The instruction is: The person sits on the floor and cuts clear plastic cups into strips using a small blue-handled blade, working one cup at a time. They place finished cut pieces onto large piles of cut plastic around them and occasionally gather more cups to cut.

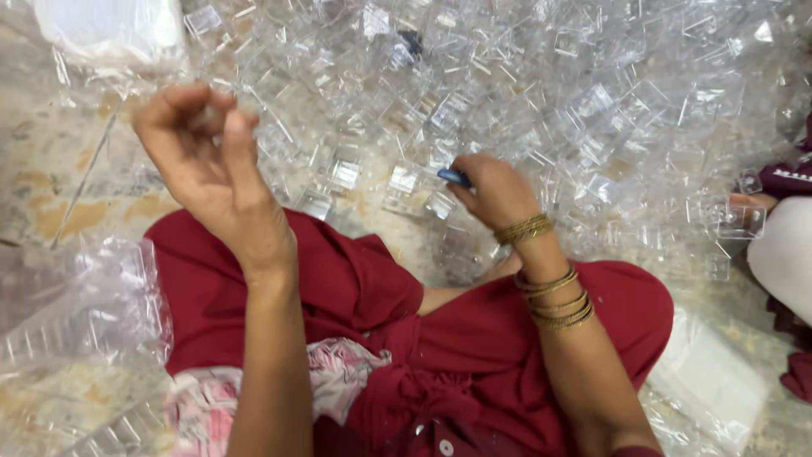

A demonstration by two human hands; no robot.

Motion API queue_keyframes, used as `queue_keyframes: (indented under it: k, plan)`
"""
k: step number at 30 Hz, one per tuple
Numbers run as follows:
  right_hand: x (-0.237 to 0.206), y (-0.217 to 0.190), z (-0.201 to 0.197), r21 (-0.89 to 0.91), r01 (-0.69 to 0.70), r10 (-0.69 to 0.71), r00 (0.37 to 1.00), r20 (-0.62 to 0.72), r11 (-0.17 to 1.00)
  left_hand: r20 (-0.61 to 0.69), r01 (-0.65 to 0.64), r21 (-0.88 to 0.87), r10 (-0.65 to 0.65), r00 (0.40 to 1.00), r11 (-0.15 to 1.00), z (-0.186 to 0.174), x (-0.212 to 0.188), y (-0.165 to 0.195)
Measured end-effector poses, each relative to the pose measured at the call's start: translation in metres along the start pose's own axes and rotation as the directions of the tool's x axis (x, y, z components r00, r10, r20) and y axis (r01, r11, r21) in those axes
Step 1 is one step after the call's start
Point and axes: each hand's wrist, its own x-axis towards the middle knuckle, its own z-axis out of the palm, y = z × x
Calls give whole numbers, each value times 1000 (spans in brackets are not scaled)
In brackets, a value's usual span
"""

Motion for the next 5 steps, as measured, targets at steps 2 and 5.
queue_keyframes:
  k: [2, 5]
  plan:
    - [3, -4, 24, 107, 23, -17, 998, -62, 994, -62, 87, 43, -84, 995, 995, -13, -1, -40]
    - [15, -12, 54, 157, 42, -14, 985, -173, 987, -122, 323, 120, -309, 943, 939, -37, -5, -102]
